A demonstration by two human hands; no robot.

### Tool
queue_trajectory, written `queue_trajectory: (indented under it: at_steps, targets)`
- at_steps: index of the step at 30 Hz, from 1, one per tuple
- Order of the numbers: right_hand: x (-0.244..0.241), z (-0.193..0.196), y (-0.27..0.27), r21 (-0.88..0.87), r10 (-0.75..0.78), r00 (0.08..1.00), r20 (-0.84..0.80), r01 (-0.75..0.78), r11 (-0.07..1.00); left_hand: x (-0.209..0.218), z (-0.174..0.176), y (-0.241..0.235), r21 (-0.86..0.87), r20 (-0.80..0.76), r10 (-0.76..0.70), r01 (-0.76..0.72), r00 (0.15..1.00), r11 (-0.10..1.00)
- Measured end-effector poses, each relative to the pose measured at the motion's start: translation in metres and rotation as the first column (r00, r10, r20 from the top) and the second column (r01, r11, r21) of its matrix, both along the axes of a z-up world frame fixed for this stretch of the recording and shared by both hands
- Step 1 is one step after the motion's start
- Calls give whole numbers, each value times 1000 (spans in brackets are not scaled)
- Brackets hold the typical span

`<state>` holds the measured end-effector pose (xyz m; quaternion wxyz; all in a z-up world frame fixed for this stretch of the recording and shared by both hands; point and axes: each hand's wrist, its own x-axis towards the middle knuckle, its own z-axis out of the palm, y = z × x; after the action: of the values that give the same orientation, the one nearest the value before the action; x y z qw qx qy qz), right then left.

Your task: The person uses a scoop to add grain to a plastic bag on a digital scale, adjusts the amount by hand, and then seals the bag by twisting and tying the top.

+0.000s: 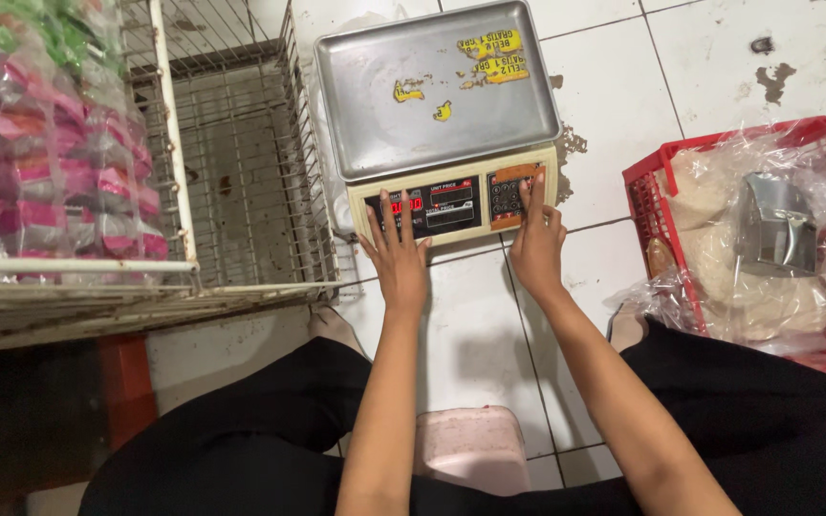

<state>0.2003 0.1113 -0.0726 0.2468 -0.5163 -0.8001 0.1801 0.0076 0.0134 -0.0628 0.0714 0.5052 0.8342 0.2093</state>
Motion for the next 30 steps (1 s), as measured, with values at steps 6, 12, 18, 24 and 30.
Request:
queue_trajectory:
  at_steps: [6, 12, 18, 24, 30]
  targets:
    - [-2, 3, 6, -71, -45, 999, -28, 43, 997, 0, -9, 6, -54, -107, 13, -19, 994, 998]
    - [0, 6, 20, -49, -67, 996, -61, 65, 997, 7, -3, 10, -22, -121, 44, -47, 992, 999]
    - [20, 13, 34, -216, -25, 953, -301, -43, 975, 12, 24, 15, -51, 16, 42, -41, 999, 998]
    - [30, 17, 20, -270, -51, 940, -338, -45, 962, 21, 33, 16, -92, 4, -99, 99, 995, 991]
    - [13, 16, 3, -67, 139, 982, -126, -149, 987, 52, 1, 17, -99, 99, -286, 295, 953, 950]
